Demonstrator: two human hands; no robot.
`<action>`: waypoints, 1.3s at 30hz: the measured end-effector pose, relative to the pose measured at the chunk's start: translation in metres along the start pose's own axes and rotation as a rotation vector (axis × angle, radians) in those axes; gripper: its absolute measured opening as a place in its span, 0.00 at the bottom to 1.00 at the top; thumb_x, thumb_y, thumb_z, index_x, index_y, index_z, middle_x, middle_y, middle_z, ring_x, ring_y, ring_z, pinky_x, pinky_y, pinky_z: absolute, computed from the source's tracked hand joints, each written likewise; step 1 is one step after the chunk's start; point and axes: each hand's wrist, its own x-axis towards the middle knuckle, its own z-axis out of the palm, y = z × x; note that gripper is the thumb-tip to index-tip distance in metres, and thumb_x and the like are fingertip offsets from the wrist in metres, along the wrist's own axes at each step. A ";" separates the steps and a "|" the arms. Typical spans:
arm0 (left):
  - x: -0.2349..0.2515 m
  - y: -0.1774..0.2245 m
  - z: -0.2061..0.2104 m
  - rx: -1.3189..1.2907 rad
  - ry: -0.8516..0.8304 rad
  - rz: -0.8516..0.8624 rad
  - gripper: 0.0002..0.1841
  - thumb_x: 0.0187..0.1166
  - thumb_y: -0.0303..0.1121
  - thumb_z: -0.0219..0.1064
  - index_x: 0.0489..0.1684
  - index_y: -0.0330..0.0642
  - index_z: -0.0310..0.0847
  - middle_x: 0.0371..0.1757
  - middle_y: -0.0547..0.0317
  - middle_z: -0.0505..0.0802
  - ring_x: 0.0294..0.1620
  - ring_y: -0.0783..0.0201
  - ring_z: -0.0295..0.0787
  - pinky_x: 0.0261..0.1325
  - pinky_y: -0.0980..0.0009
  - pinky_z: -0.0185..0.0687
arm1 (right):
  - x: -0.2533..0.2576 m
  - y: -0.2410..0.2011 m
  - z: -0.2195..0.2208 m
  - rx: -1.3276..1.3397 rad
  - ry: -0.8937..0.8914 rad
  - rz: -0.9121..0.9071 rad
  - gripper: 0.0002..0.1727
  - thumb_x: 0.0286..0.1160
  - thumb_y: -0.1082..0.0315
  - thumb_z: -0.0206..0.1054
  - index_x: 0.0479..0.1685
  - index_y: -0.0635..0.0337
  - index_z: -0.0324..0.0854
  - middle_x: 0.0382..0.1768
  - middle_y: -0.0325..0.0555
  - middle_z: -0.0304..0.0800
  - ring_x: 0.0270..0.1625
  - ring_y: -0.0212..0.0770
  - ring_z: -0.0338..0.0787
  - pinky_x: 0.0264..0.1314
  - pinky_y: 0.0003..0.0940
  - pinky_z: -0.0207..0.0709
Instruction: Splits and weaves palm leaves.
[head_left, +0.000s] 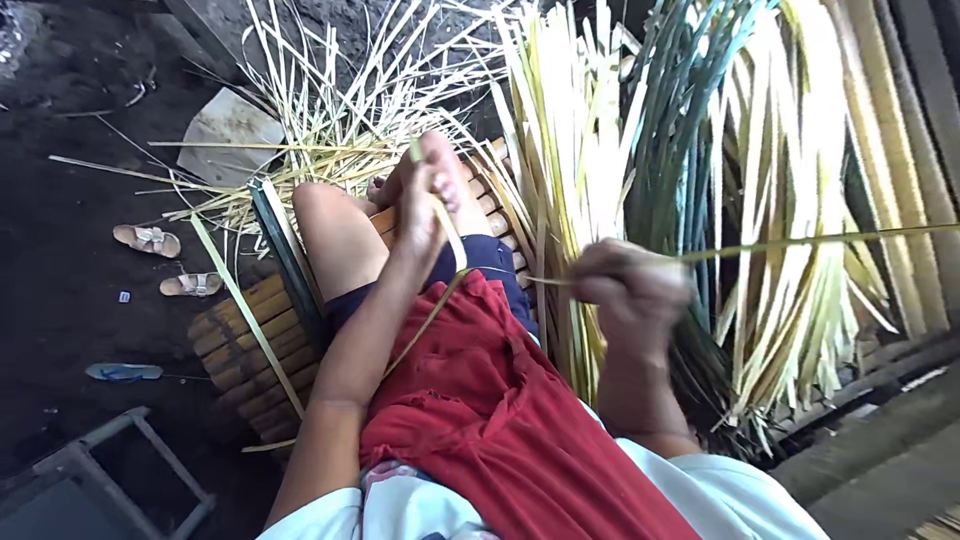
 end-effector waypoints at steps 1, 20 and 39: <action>0.009 0.002 -0.009 -0.075 0.098 0.014 0.15 0.96 0.37 0.36 0.47 0.48 0.70 0.15 0.73 0.70 0.10 0.78 0.63 0.15 0.84 0.65 | -0.005 -0.006 -0.014 0.068 0.075 -0.013 0.12 0.87 0.52 0.63 0.39 0.45 0.86 0.33 0.26 0.89 0.30 0.23 0.87 0.31 0.22 0.84; 0.007 0.013 -0.012 -0.246 0.050 0.116 0.28 0.96 0.51 0.28 0.21 0.56 0.63 0.07 0.75 0.66 0.06 0.78 0.59 0.14 0.82 0.60 | 0.025 -0.003 -0.004 0.464 -0.153 0.080 0.13 0.86 0.55 0.61 0.32 0.45 0.84 0.25 0.25 0.85 0.22 0.22 0.83 0.21 0.19 0.78; -0.021 0.007 -0.045 0.044 -0.376 0.125 0.26 0.95 0.51 0.28 0.40 0.62 0.75 0.30 0.78 0.84 0.37 0.79 0.85 0.52 0.79 0.81 | 0.059 0.007 0.053 0.261 -0.273 0.150 0.21 0.82 0.59 0.64 0.23 0.67 0.83 0.17 0.40 0.82 0.21 0.25 0.81 0.23 0.23 0.75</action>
